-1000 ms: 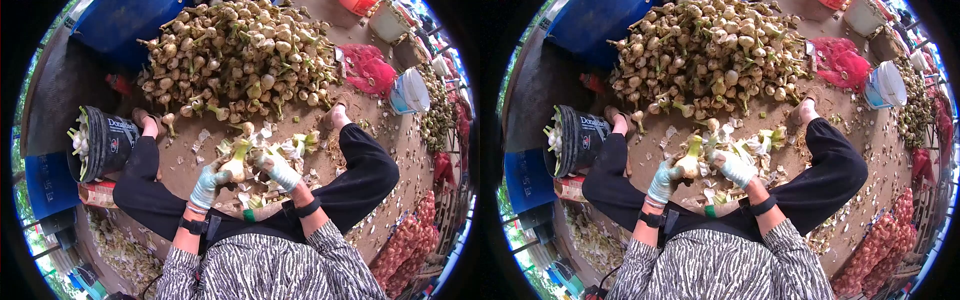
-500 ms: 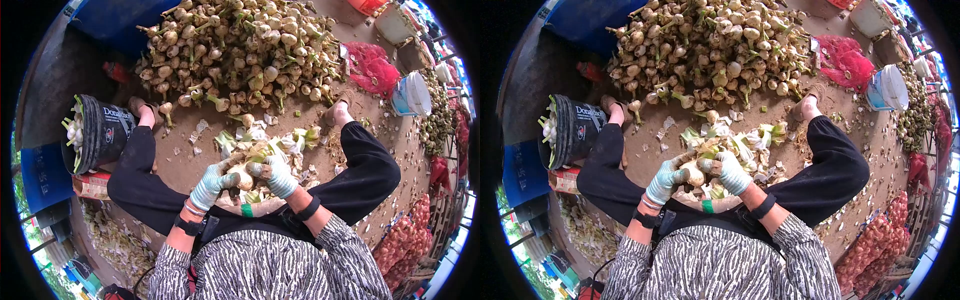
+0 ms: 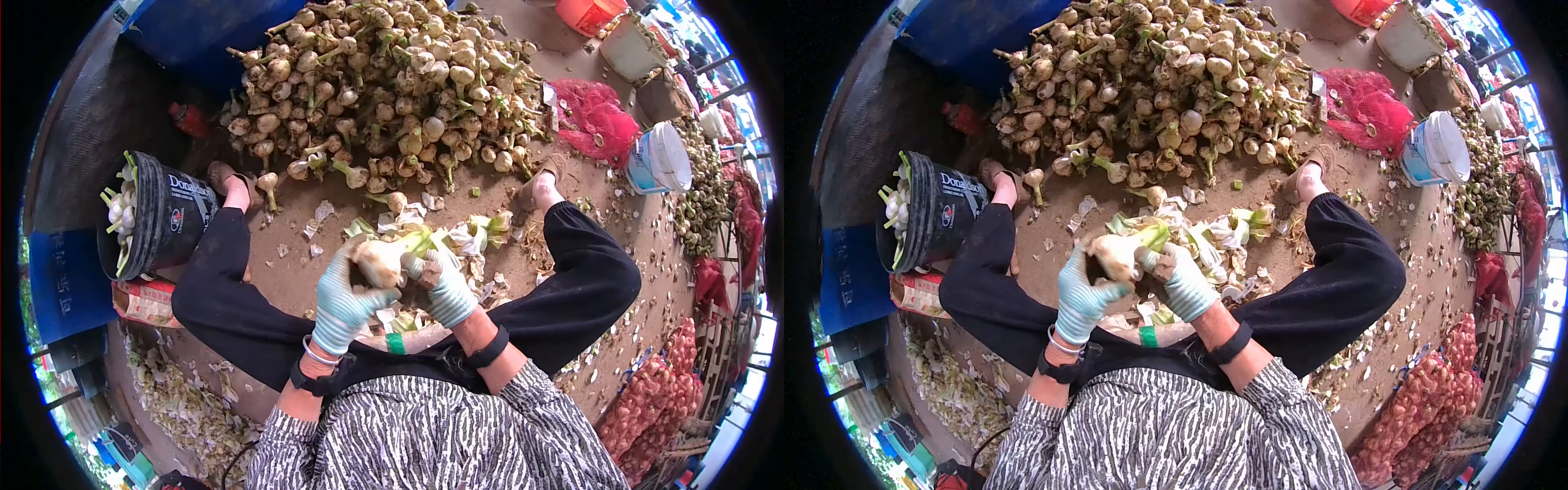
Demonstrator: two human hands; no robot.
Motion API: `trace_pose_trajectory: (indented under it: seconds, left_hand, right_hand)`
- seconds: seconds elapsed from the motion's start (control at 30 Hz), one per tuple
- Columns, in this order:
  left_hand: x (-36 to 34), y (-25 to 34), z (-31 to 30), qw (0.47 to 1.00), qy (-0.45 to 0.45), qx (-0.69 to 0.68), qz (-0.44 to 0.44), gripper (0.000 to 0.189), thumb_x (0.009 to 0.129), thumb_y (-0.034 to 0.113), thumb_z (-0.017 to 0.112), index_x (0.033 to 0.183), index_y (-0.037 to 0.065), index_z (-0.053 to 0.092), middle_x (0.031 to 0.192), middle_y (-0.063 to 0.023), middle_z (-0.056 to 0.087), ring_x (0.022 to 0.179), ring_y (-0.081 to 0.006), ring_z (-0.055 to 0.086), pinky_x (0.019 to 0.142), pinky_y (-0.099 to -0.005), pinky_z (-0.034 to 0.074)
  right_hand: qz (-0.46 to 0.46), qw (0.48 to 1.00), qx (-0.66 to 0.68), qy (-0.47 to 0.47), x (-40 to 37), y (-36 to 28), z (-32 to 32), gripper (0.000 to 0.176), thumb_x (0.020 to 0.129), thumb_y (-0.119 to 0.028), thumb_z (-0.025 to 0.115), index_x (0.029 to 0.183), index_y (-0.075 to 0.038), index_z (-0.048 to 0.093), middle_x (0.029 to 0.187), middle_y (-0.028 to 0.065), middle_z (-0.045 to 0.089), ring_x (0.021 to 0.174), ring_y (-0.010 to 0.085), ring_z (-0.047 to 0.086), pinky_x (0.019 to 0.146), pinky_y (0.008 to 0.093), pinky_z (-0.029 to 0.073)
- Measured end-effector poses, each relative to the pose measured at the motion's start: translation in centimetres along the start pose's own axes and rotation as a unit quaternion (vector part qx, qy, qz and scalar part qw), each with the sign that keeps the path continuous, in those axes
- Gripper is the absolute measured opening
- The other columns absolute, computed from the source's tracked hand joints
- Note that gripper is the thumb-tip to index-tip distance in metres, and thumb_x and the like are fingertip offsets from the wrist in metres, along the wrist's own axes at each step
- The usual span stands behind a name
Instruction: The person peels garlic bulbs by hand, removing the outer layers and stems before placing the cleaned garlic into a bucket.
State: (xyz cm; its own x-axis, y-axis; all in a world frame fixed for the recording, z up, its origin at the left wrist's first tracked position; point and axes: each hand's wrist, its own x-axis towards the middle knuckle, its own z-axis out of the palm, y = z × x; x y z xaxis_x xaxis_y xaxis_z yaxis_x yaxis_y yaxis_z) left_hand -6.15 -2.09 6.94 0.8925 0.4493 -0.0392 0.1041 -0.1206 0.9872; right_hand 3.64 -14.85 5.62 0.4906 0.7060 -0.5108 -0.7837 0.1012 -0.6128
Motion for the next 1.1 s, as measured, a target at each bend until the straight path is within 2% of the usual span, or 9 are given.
trace_pose_trajectory:
  seconds: [0.13, 0.27, 0.33, 0.4, 0.63, 0.73, 0.97, 1.07, 1.1]
  left_hand:
    - [-1.1, -0.8, -1.0, 0.783, -0.009, -0.553, -0.284, 0.059, 0.069, 0.028, 0.073, 0.115, 0.002, 0.046, 0.095, -0.0078, 0.056, 0.078, -0.0203, 0.057, 0.056, -0.0304, 0.050]
    - [-0.6, -1.0, -0.9, 0.810, -0.021, -0.511, -0.287, 0.066, 0.066, 0.031, 0.075, 0.117, 0.001, 0.045, 0.099, -0.0093, 0.056, 0.084, -0.0191, 0.057, 0.065, -0.0291, 0.051]
    - [0.0, -2.0, -0.5, 0.979, 0.039, -0.184, -0.077, 0.072, 0.060, 0.028, 0.080, 0.116, -0.003, 0.046, 0.101, -0.0115, 0.057, 0.090, -0.0155, 0.056, 0.078, -0.0280, 0.047]
    - [-0.1, -2.6, -0.4, 0.999, 0.047, 0.005, -0.019, 0.072, 0.060, 0.023, 0.080, 0.117, -0.002, 0.046, 0.107, -0.0109, 0.055, 0.091, -0.0172, 0.056, 0.081, -0.0273, 0.046]
    - [0.8, -2.8, -3.4, 0.839, -0.145, -0.487, -0.194, 0.057, 0.073, 0.027, 0.067, 0.114, -0.007, 0.046, 0.096, -0.0119, 0.059, 0.077, -0.0167, 0.062, 0.060, -0.0249, 0.053]
    - [2.8, -3.1, -3.3, 0.929, -0.074, -0.243, -0.270, 0.047, 0.078, 0.024, 0.062, 0.111, -0.007, 0.049, 0.093, -0.0092, 0.060, 0.076, -0.0136, 0.060, 0.062, -0.0239, 0.052]
    - [3.2, -7.2, -0.3, 0.879, 0.076, -0.388, -0.266, 0.026, 0.082, 0.021, 0.059, 0.097, 0.000, 0.055, 0.082, -0.0072, 0.061, 0.071, -0.0158, 0.060, 0.064, -0.0265, 0.050]
    - [4.0, -5.8, -1.2, 0.836, 0.115, -0.481, -0.238, 0.023, 0.081, 0.021, 0.061, 0.091, 0.001, 0.056, 0.077, -0.0085, 0.061, 0.066, -0.0169, 0.060, 0.060, -0.0273, 0.052]
    - [4.3, -5.8, -1.5, 0.864, 0.099, -0.437, -0.230, 0.023, 0.081, 0.021, 0.062, 0.090, 0.000, 0.056, 0.076, -0.0083, 0.061, 0.065, -0.0163, 0.060, 0.059, -0.0276, 0.052]
  right_hand:
    - [-0.058, 0.982, -0.181, -0.015, -1.1, -0.5, 0.5, 0.022, 0.083, -0.017, 0.059, 0.098, -0.001, 0.058, 0.083, -0.0004, 0.059, 0.070, 0.0059, 0.052, 0.062, 0.0200, 0.043]
    - [-0.117, 0.976, -0.180, 0.045, -0.4, 0.7, 0.2, 0.022, 0.082, -0.012, 0.058, 0.101, -0.001, 0.058, 0.083, -0.0005, 0.059, 0.072, 0.0050, 0.051, 0.063, 0.0195, 0.043]
    - [-0.115, 0.975, -0.185, 0.044, 0.2, 1.6, -0.4, 0.022, 0.081, -0.011, 0.058, 0.101, -0.001, 0.057, 0.083, 0.0000, 0.059, 0.072, 0.0052, 0.051, 0.063, 0.0194, 0.043]
    - [-0.106, 0.975, -0.192, 0.037, 0.7, 2.4, -0.9, 0.024, 0.080, -0.008, 0.058, 0.102, -0.001, 0.055, 0.081, 0.0009, 0.057, 0.071, 0.0056, 0.051, 0.063, 0.0191, 0.043]
    - [-0.056, 0.994, -0.079, -0.050, -1.3, 0.2, -0.8, 0.020, 0.081, -0.006, 0.056, 0.100, -0.003, 0.056, 0.085, 0.0023, 0.061, 0.071, 0.0133, 0.058, 0.063, 0.0267, 0.048]
    - [0.002, 0.992, 0.112, -0.063, -1.2, -0.3, -1.2, 0.019, 0.082, -0.009, 0.055, 0.099, 0.000, 0.056, 0.085, 0.0041, 0.061, 0.072, 0.0120, 0.059, 0.062, 0.0253, 0.049]
    - [-0.030, 0.971, -0.235, -0.013, 1.4, 0.6, -2.1, 0.021, 0.079, -0.013, 0.057, 0.095, -0.001, 0.060, 0.074, 0.0016, 0.061, 0.067, 0.0096, 0.053, 0.061, 0.0222, 0.044]
    - [-0.024, 0.865, -0.447, 0.229, 4.9, 2.6, -12.3, 0.027, 0.078, -0.023, 0.056, 0.093, -0.002, 0.062, 0.077, 0.0100, 0.063, 0.068, 0.0188, 0.059, 0.063, 0.0301, 0.048]
    - [0.048, 0.639, -0.752, 0.157, 4.3, 1.3, -12.5, 0.031, 0.077, -0.027, 0.056, 0.093, -0.002, 0.062, 0.090, 0.0172, 0.062, 0.082, 0.0289, 0.060, 0.072, 0.0381, 0.048]
